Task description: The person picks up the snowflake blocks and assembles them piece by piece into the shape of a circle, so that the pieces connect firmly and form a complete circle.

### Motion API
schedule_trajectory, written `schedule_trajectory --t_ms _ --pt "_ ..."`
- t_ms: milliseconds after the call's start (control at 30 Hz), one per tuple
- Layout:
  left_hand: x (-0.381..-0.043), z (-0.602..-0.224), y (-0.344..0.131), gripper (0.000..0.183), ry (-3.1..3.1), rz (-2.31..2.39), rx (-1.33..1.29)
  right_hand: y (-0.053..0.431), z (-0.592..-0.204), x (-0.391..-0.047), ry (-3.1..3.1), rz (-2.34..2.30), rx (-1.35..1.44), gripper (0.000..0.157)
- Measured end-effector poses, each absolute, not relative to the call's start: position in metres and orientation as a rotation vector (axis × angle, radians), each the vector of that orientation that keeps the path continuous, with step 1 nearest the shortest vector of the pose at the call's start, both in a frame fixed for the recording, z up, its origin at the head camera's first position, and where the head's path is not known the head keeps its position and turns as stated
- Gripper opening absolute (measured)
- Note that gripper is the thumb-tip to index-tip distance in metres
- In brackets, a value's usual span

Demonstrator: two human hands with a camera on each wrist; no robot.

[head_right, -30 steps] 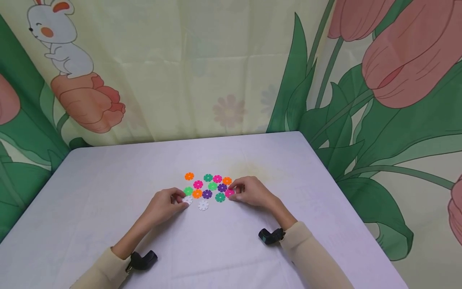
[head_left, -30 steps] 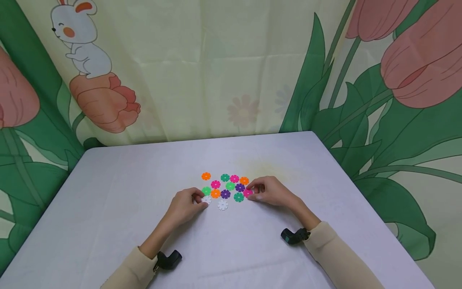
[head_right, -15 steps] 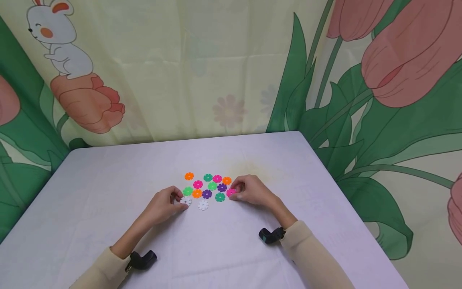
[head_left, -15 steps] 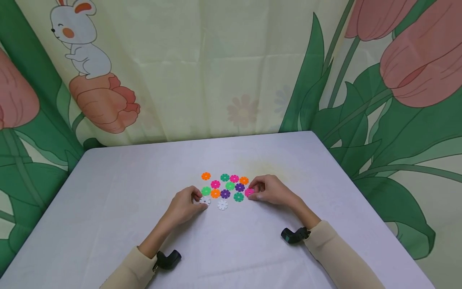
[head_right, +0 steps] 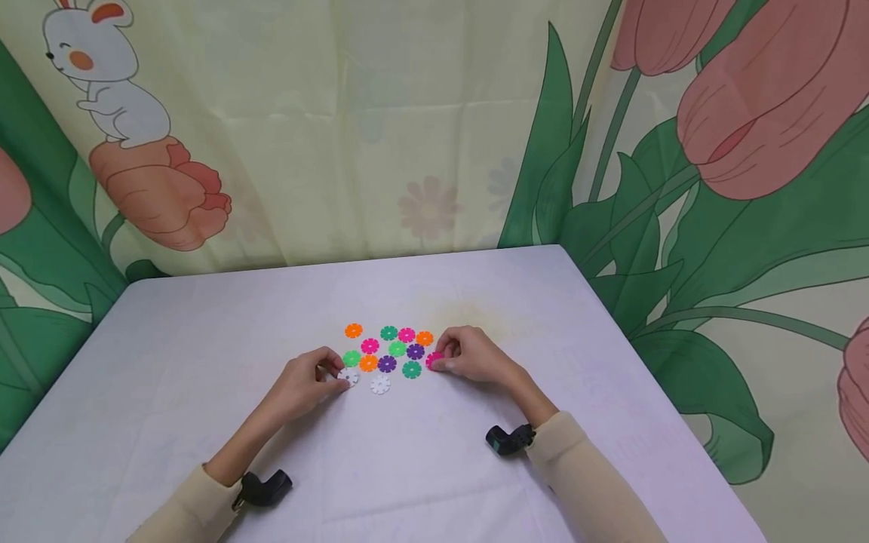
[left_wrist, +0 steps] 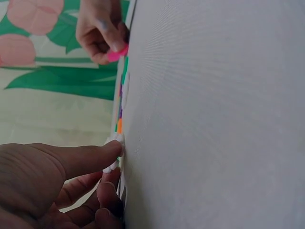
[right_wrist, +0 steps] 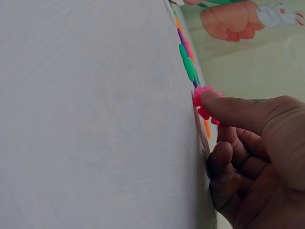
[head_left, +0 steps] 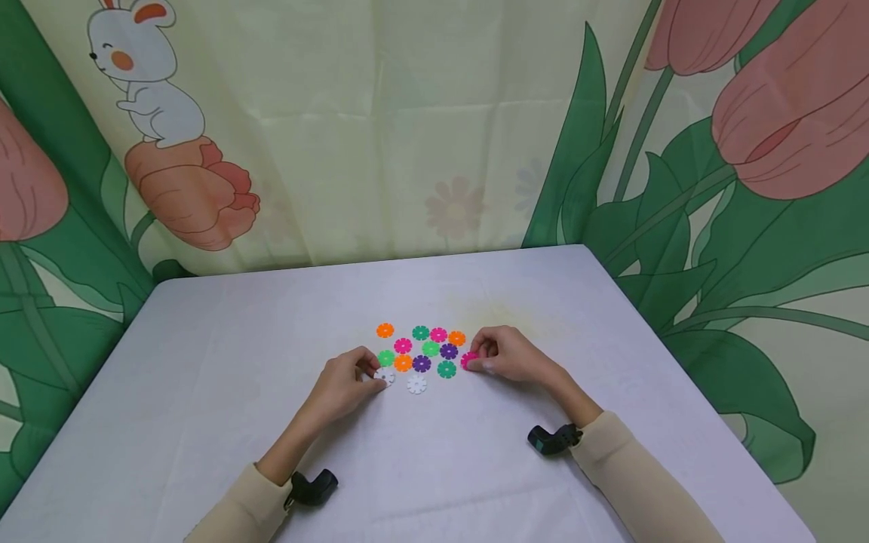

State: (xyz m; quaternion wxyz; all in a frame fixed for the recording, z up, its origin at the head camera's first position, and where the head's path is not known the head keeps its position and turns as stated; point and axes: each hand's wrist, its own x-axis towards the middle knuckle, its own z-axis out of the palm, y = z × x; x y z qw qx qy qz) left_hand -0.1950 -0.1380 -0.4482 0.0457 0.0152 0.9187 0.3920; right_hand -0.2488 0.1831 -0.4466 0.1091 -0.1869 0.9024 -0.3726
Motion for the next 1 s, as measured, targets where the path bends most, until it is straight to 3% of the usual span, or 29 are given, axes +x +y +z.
schedule_trajectory --t_ms 600,1000 --pt "-0.1934 -0.4462 -0.1382 0.012 2.816 1.181 0.045 0.1905 -0.4404 -0.2529 2.635 -0.967 -0.574 0.013" --pt "-0.1926 -0.4463 -0.1400 0.019 2.824 1.173 0.045 0.1918 -0.4389 -0.2534 2.590 -0.958 -0.605 0.013"
